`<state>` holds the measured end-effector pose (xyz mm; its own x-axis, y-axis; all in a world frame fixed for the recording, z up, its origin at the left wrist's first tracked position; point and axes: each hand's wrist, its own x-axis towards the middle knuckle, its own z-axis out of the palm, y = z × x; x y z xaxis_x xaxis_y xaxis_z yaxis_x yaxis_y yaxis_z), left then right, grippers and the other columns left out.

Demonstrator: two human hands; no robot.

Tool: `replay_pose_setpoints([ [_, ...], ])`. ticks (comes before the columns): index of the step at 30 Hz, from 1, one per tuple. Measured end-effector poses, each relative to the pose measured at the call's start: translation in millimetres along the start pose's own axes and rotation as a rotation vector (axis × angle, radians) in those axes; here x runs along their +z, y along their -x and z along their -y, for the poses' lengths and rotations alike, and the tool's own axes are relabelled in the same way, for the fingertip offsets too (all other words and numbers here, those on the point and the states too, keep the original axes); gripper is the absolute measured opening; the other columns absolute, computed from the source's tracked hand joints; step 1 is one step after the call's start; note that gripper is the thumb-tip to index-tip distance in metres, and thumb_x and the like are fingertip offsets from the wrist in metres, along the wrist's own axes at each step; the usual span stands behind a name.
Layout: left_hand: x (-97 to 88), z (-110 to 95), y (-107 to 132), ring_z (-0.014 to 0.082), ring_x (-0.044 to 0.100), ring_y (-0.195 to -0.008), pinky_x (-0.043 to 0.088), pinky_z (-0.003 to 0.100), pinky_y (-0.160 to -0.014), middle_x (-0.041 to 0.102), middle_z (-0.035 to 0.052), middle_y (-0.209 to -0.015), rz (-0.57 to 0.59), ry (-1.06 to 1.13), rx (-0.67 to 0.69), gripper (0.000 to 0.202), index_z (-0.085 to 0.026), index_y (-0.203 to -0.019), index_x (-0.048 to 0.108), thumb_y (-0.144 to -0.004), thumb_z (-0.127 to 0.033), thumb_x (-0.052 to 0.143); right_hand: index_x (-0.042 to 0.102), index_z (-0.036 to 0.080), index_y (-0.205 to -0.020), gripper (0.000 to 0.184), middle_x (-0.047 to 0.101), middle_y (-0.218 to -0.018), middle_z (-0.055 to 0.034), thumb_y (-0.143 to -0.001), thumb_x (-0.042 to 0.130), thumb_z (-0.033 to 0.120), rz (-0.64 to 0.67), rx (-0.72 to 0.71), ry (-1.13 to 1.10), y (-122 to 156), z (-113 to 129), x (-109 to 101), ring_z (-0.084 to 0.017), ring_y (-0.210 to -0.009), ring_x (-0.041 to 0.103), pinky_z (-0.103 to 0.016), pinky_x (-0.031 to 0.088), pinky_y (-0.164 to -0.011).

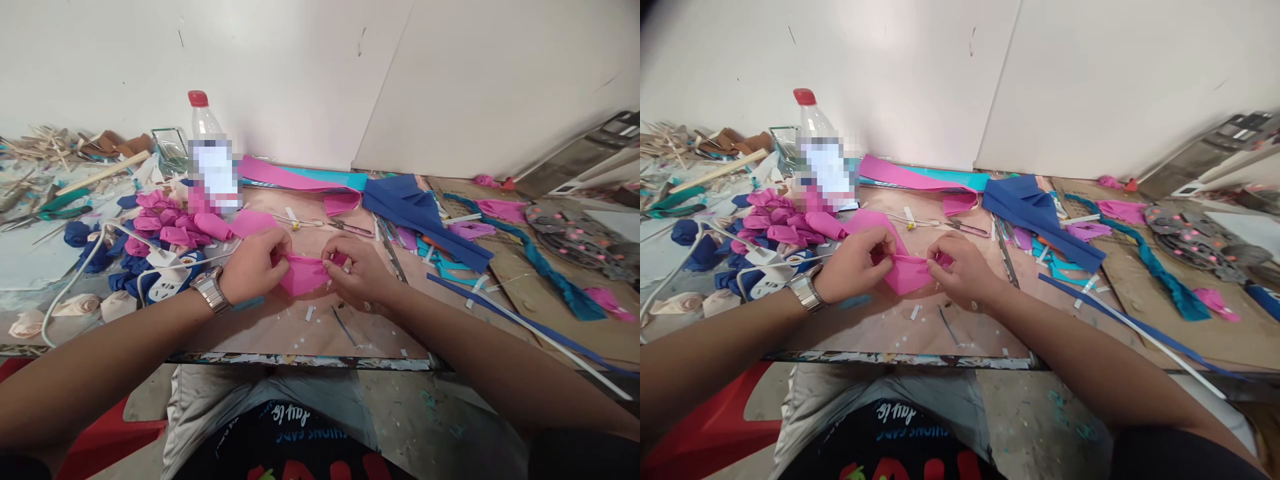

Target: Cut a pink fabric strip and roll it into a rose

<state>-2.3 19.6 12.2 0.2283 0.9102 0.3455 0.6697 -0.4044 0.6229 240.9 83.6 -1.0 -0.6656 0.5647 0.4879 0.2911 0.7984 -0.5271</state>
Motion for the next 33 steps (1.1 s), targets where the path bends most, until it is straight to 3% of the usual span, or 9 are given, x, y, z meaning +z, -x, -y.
replay_pose_setpoints([
  [9,0.1,4.1,-0.7,0.0178,0.053,-0.081,0.042,0.031,-0.073,0.060,0.0024,-0.093,-0.012,0.047,0.060,0.028,-0.019,-0.096,0.059,-0.072,-0.005,0.054,0.064,0.021,-0.083,0.005,0.069,-0.083,-0.0038,-0.087,0.062,0.020,-0.002,0.007,-0.016,1.1,-2.5,0.5,-0.021,-0.080,0.062,-0.035,0.048,-0.076],
  [14,0.2,0.3,1.3,0.0182,0.055,-0.081,0.043,0.031,-0.075,0.061,0.0028,-0.092,0.033,0.106,0.086,0.031,-0.018,-0.099,0.063,-0.073,-0.004,0.053,0.064,0.022,-0.083,0.005,0.070,-0.083,-0.0036,-0.086,0.062,0.018,-0.006,0.005,-0.014,0.7,-1.3,1.5,-0.021,-0.082,0.063,-0.035,0.048,-0.077],
  [19,1.0,2.2,-0.2,0.0161,0.052,-0.075,0.040,0.028,-0.069,0.061,0.0013,-0.087,-0.004,0.119,0.096,0.033,-0.017,-0.096,0.065,-0.070,0.000,0.052,0.064,0.022,-0.082,0.005,0.070,-0.083,-0.0040,-0.086,0.062,0.020,-0.024,0.015,0.002,0.7,-2.8,1.3,-0.022,-0.081,0.062,-0.036,0.047,-0.078],
  [24,1.1,3.0,-0.3,0.0170,0.056,-0.081,0.042,0.029,-0.072,0.064,0.0032,-0.092,-0.019,0.092,0.125,0.038,-0.016,-0.099,0.068,-0.071,0.002,0.050,0.063,0.022,-0.081,0.005,0.070,-0.082,-0.0040,-0.086,0.062,0.020,-0.036,0.032,0.015,1.0,-3.5,1.5,-0.022,-0.082,0.061,-0.037,0.046,-0.077],
  [28,-0.4,1.7,0.8,0.0182,0.057,-0.082,0.043,0.031,-0.074,0.064,0.0038,-0.092,-0.020,0.059,0.123,0.032,-0.016,-0.103,0.070,-0.076,-0.006,0.056,0.063,0.022,-0.081,0.006,0.070,-0.081,-0.0037,-0.087,0.061,0.020,-0.051,0.042,0.028,0.2,-3.1,0.8,-0.022,-0.082,0.061,-0.037,0.046,-0.077],
  [33,-1.0,1.6,0.2,0.0164,0.058,-0.078,0.044,0.029,-0.072,0.068,0.0024,-0.088,-0.036,0.087,0.105,0.025,-0.016,-0.096,0.069,-0.076,-0.008,0.057,0.064,0.021,-0.082,0.006,0.070,-0.082,-0.0045,-0.088,0.061,0.021,-0.044,0.039,0.047,0.1,-4.2,-0.2,-0.023,-0.083,0.061,-0.037,0.046,-0.077],
])
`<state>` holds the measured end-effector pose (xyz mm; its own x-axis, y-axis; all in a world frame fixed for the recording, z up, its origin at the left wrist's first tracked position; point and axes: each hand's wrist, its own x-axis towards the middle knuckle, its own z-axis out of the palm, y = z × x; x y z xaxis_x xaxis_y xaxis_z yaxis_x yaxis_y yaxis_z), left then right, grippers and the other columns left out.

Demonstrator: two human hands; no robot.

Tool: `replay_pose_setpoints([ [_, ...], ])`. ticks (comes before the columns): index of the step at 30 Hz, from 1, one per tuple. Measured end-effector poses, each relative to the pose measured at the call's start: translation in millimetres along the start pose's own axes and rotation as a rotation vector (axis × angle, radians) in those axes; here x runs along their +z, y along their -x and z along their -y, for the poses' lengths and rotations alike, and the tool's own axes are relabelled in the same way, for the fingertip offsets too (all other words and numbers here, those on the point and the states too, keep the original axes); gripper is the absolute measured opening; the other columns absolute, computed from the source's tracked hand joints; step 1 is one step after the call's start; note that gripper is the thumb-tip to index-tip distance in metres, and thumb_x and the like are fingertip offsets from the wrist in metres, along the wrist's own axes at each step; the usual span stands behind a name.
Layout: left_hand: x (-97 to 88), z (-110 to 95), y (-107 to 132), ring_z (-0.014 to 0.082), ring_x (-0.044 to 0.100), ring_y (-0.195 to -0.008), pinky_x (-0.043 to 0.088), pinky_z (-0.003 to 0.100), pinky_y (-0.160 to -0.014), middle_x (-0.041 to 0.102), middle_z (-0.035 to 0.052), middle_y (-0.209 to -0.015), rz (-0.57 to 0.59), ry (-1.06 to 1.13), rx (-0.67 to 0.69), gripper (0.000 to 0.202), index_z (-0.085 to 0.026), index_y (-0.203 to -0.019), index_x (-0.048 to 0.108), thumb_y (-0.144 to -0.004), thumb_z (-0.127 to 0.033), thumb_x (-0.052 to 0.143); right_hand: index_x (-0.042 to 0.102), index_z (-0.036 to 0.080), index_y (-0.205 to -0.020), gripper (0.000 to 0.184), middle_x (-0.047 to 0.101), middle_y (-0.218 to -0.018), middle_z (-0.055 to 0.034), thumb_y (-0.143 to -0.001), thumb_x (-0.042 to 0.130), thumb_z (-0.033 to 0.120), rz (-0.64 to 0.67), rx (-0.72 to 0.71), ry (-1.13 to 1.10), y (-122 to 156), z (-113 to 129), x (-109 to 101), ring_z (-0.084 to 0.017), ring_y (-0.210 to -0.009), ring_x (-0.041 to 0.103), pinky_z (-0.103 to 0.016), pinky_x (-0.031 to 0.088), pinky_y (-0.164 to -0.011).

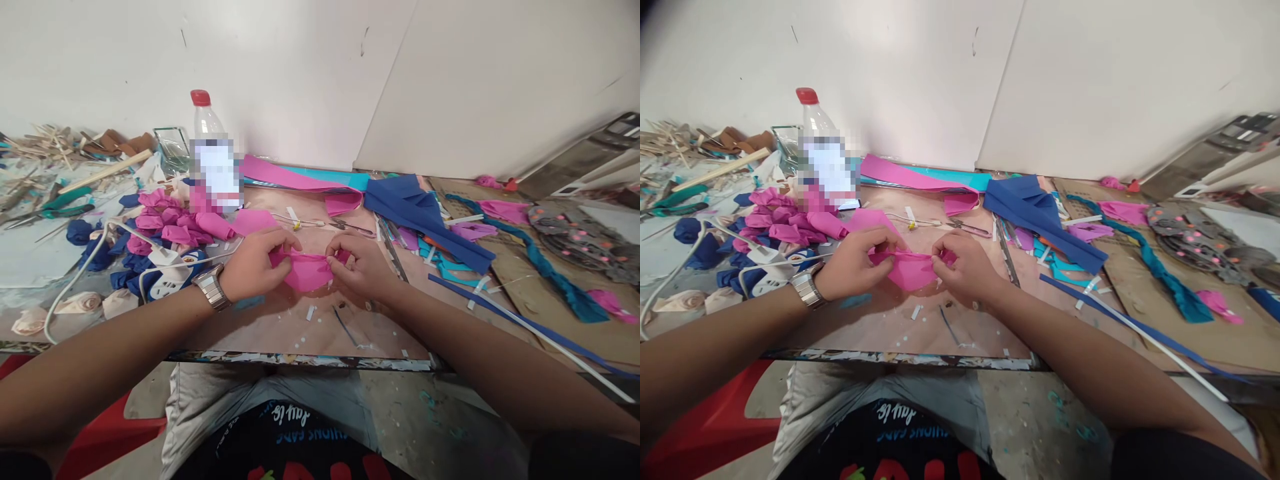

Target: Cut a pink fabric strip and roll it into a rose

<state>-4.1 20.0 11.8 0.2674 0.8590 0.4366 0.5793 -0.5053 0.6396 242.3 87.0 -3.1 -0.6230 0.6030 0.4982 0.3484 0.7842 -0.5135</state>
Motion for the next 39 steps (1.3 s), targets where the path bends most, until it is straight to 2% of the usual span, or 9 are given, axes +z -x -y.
replay_pose_setpoints([
  [15,2.2,3.4,1.2,0.0146,0.060,-0.078,0.048,0.027,-0.073,0.068,0.0015,-0.088,0.009,0.112,0.046,0.029,-0.016,-0.100,0.070,-0.077,-0.004,0.057,0.064,0.022,-0.081,0.006,0.071,-0.081,-0.0043,-0.086,0.062,0.022,0.005,0.023,-0.005,-0.2,-1.6,3.6,-0.023,-0.081,0.061,-0.037,0.045,-0.076],
  [24,0.3,4.2,0.7,0.0168,0.066,-0.087,0.051,0.029,-0.080,0.072,0.0036,-0.091,-0.132,-0.036,0.232,0.027,-0.016,-0.099,0.069,-0.083,0.000,0.056,0.063,0.021,-0.082,0.006,0.070,-0.082,-0.0046,-0.088,0.061,0.022,-0.011,0.050,-0.003,0.7,-2.7,1.2,-0.023,-0.082,0.062,-0.037,0.046,-0.077],
  [27,-1.4,3.5,0.9,0.0176,0.065,-0.086,0.052,0.030,-0.081,0.072,0.0035,-0.091,-0.168,-0.047,0.234,0.030,-0.016,-0.102,0.069,-0.080,0.000,0.056,0.063,0.022,-0.081,0.007,0.070,-0.081,-0.0041,-0.088,0.060,0.021,-0.025,0.050,0.000,-0.3,-2.0,0.8,-0.023,-0.082,0.062,-0.037,0.047,-0.078],
  [30,-2.7,2.1,1.7,0.0194,0.065,-0.089,0.053,0.033,-0.083,0.073,0.0071,-0.104,-0.111,-0.041,0.169,0.033,-0.016,-0.113,0.068,-0.081,-0.009,0.060,0.063,0.022,-0.081,0.007,0.070,-0.080,-0.0040,-0.088,0.061,0.022,-0.031,0.009,0.016,-0.8,0.9,0.9,-0.023,-0.081,0.061,-0.037,0.046,-0.077],
  [34,0.4,1.7,3.1,0.0214,0.072,-0.091,0.053,0.033,-0.083,0.079,0.0063,-0.105,0.111,-0.067,0.048,0.026,-0.019,-0.113,0.073,-0.091,-0.028,0.064,0.063,0.022,-0.084,0.006,0.070,-0.081,-0.0038,-0.089,0.062,0.020,-0.002,-0.083,0.031,0.7,7.1,1.8,-0.023,-0.084,0.062,-0.038,0.047,-0.080],
  [36,2.6,1.7,3.6,0.0216,0.074,-0.087,0.051,0.032,-0.079,0.082,0.0046,-0.100,0.189,-0.114,0.000,0.023,-0.021,-0.108,0.077,-0.092,-0.028,0.063,0.064,0.023,-0.086,0.005,0.070,-0.083,-0.0040,-0.089,0.062,0.019,0.015,-0.106,0.031,1.6,8.7,2.2,-0.023,-0.086,0.062,-0.038,0.047,-0.080],
  [39,3.3,0.3,3.6,0.0201,0.072,-0.077,0.046,0.030,-0.071,0.082,0.0036,-0.090,0.200,-0.155,-0.036,0.024,-0.020,-0.103,0.079,-0.088,-0.020,0.059,0.063,0.023,-0.086,0.005,0.070,-0.084,-0.0043,-0.089,0.062,0.019,0.040,-0.088,0.028,2.0,7.4,2.8,-0.023,-0.086,0.063,-0.038,0.048,-0.081],
])
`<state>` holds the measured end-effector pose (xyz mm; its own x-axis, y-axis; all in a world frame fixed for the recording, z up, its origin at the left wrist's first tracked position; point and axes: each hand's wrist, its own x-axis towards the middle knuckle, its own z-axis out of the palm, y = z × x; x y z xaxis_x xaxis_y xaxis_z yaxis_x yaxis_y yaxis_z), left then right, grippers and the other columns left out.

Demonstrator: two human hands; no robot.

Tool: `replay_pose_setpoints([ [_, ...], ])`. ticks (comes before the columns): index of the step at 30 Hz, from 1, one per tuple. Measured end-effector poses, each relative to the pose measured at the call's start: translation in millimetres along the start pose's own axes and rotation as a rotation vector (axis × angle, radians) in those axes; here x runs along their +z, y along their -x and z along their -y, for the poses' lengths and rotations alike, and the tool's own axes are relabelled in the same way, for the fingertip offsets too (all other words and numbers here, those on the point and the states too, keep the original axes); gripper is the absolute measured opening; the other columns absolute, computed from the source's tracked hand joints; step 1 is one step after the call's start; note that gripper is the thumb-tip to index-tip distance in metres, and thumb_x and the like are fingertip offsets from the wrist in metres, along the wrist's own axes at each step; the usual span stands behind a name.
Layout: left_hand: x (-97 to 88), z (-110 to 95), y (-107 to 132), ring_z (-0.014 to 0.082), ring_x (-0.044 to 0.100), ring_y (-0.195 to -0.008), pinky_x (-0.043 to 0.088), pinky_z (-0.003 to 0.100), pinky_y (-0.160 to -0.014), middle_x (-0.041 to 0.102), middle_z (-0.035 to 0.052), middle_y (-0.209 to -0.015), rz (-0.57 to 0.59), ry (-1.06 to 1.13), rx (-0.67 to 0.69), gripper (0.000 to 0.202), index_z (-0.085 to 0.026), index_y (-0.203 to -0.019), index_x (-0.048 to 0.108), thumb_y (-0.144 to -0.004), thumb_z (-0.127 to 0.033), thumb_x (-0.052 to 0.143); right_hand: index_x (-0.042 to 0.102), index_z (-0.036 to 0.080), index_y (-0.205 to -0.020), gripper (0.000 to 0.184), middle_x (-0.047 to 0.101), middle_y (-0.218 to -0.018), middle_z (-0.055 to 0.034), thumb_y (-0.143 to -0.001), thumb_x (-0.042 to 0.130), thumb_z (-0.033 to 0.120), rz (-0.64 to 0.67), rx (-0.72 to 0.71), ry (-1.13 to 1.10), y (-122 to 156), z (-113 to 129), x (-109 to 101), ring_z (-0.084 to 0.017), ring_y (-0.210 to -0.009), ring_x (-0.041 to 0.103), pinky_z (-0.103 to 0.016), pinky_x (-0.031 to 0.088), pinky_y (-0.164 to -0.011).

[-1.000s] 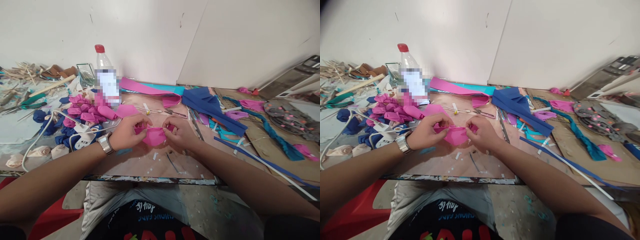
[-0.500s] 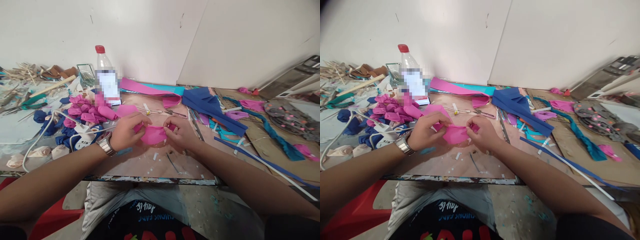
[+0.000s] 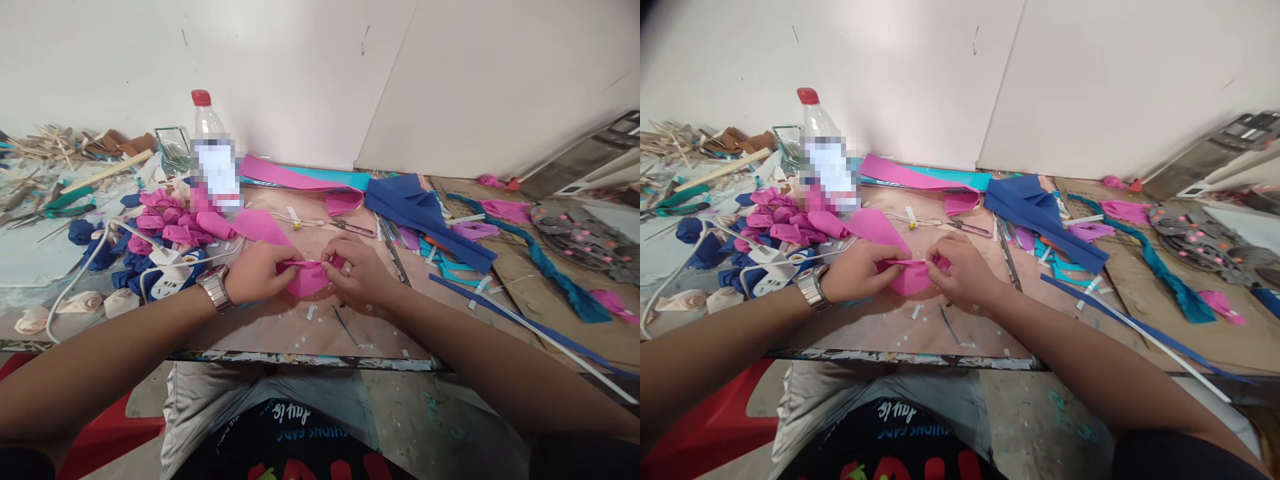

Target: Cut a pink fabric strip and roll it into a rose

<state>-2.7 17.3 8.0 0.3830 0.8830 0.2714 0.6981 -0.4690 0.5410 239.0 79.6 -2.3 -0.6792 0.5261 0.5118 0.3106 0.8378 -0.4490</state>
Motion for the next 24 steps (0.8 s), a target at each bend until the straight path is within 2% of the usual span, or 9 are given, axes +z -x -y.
replay_pose_setpoints([
  [2,-1.6,-2.0,0.0,0.0185,0.069,-0.073,0.044,0.029,-0.069,0.081,0.0033,-0.086,0.007,0.023,-0.005,0.023,-0.019,-0.101,0.079,-0.087,-0.020,0.060,0.063,0.023,-0.085,0.005,0.070,-0.084,-0.0045,-0.089,0.062,0.019,0.011,0.017,-0.006,0.1,-1.8,0.8,-0.024,-0.085,0.062,-0.039,0.049,-0.082],
  [4,-3.3,-4.4,0.2,0.0171,0.067,-0.069,0.042,0.029,-0.067,0.079,0.0034,-0.083,0.045,0.055,0.003,0.021,-0.018,-0.099,0.079,-0.090,-0.026,0.061,0.063,0.023,-0.085,0.006,0.070,-0.083,-0.0045,-0.089,0.062,0.019,0.024,0.004,-0.013,0.4,-2.4,1.9,-0.023,-0.085,0.062,-0.039,0.049,-0.083],
  [8,-2.2,-7.3,0.2,0.0139,0.060,-0.061,0.038,0.027,-0.062,0.075,0.0028,-0.073,0.122,0.082,0.011,0.034,-0.017,-0.093,0.080,-0.099,-0.042,0.057,0.064,0.023,-0.088,0.006,0.071,-0.085,-0.0041,-0.094,0.063,0.022,0.084,-0.032,-0.026,1.7,2.2,3.8,-0.024,-0.089,0.061,-0.040,0.047,-0.086],
  [13,1.7,-5.8,-1.2,0.0132,0.062,-0.064,0.038,0.025,-0.063,0.077,0.0030,-0.078,0.137,0.091,-0.010,0.030,-0.018,-0.093,0.080,-0.099,-0.035,0.056,0.066,0.022,-0.094,0.007,0.073,-0.091,-0.0050,-0.099,0.063,0.026,0.113,-0.053,-0.039,2.8,6.6,4.7,-0.024,-0.093,0.062,-0.041,0.047,-0.090],
  [19,0.0,-5.4,-2.7,0.0129,0.061,-0.065,0.037,0.025,-0.063,0.076,0.0022,-0.077,0.201,0.167,-0.025,0.032,-0.017,-0.091,0.078,-0.101,-0.037,0.055,0.064,0.022,-0.089,0.004,0.070,-0.086,-0.0041,-0.093,0.063,0.020,0.116,-0.029,-0.061,3.1,5.8,3.9,-0.023,-0.088,0.062,-0.040,0.047,-0.086],
  [24,1.8,-4.0,-2.4,0.0126,0.057,-0.064,0.034,0.025,-0.061,0.072,0.0013,-0.073,0.199,0.185,-0.037,0.034,-0.017,-0.087,0.075,-0.102,-0.040,0.055,0.071,0.023,-0.098,0.008,0.076,-0.091,-0.0041,-0.096,0.068,0.031,0.126,-0.025,-0.079,2.7,8.4,2.3,-0.023,-0.090,0.064,-0.040,0.048,-0.087],
])
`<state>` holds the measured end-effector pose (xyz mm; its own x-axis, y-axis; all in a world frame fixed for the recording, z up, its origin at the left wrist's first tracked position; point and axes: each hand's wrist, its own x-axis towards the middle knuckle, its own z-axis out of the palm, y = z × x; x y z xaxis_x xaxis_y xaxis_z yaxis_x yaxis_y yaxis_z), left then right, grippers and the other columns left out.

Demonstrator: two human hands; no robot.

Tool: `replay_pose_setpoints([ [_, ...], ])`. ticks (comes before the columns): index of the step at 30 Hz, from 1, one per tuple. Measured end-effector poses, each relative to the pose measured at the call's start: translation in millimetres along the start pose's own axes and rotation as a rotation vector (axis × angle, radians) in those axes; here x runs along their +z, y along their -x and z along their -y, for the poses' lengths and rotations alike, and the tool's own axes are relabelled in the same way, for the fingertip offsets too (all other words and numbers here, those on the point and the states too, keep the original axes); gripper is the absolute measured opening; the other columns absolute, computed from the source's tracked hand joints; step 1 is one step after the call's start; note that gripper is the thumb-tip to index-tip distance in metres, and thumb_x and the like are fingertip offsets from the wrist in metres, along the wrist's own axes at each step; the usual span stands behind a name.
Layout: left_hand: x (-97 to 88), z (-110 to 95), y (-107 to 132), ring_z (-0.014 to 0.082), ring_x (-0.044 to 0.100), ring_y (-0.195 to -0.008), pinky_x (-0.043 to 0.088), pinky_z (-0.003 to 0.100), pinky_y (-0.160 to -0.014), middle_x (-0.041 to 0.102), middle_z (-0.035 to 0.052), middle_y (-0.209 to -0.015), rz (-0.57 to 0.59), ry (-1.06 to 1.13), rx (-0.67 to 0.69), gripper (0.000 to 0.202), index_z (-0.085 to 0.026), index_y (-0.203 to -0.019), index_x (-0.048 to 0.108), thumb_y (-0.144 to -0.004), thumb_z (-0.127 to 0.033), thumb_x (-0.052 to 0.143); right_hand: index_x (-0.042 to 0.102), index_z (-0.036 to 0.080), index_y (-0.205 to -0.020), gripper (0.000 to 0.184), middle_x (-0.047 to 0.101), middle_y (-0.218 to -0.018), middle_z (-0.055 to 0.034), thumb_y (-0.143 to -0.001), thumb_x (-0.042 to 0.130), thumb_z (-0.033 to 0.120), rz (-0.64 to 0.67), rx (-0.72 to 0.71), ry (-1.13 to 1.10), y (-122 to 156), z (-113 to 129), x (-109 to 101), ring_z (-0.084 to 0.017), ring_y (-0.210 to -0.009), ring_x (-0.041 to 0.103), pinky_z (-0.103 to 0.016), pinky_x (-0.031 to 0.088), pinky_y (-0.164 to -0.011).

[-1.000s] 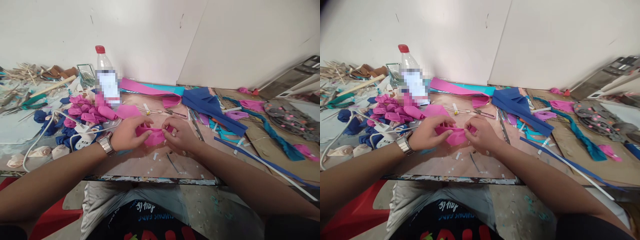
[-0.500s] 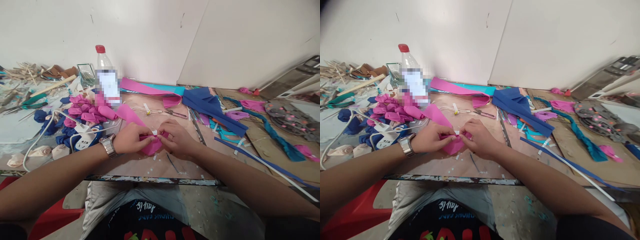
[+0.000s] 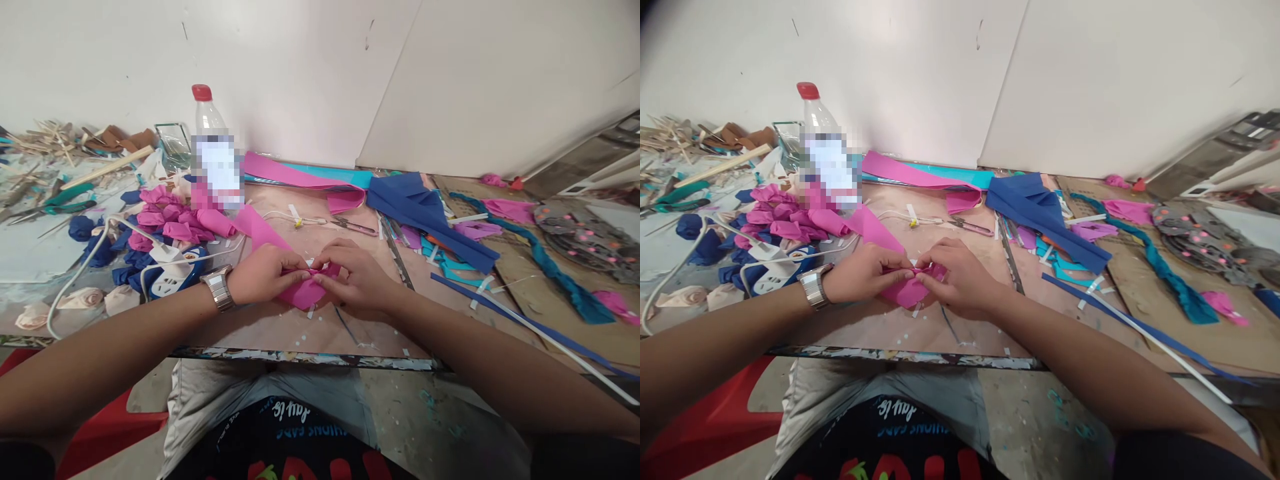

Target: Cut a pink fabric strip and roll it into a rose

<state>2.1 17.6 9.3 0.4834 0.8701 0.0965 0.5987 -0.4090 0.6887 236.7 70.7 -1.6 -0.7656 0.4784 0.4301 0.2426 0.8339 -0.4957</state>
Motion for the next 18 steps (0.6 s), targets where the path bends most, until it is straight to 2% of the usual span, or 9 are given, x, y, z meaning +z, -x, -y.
replay_pose_setpoints([
  [6,2.3,2.9,-1.0,0.0102,0.043,-0.055,0.025,0.027,-0.056,0.053,-0.0028,-0.058,0.021,-0.019,0.001,0.041,-0.016,-0.069,0.060,-0.100,-0.041,0.056,0.074,0.025,-0.091,0.011,0.077,-0.086,-0.0036,-0.097,0.066,0.028,-0.052,-0.028,0.051,-1.6,0.9,0.3,-0.024,-0.091,0.066,-0.045,0.051,-0.091],
  [12,3.7,2.0,-1.0,0.0099,0.040,-0.055,0.026,0.027,-0.055,0.049,-0.0037,-0.058,0.048,0.042,-0.018,0.040,-0.016,-0.069,0.057,-0.100,-0.041,0.054,0.077,0.028,-0.094,0.005,0.080,-0.091,-0.0019,-0.095,0.072,0.029,-0.061,-0.116,0.091,-1.6,-2.1,-0.9,-0.023,-0.091,0.068,-0.047,0.053,-0.095],
  [18,4.8,1.2,-1.0,0.0101,0.039,-0.056,0.026,0.026,-0.055,0.048,-0.0040,-0.058,0.054,0.098,-0.028,0.038,-0.015,-0.072,0.061,-0.099,-0.040,0.055,0.079,0.028,-0.090,0.010,0.081,-0.089,-0.0022,-0.097,0.071,0.031,-0.087,-0.173,0.180,-1.6,-3.6,-2.0,-0.023,-0.087,0.069,-0.045,0.051,-0.086],
])
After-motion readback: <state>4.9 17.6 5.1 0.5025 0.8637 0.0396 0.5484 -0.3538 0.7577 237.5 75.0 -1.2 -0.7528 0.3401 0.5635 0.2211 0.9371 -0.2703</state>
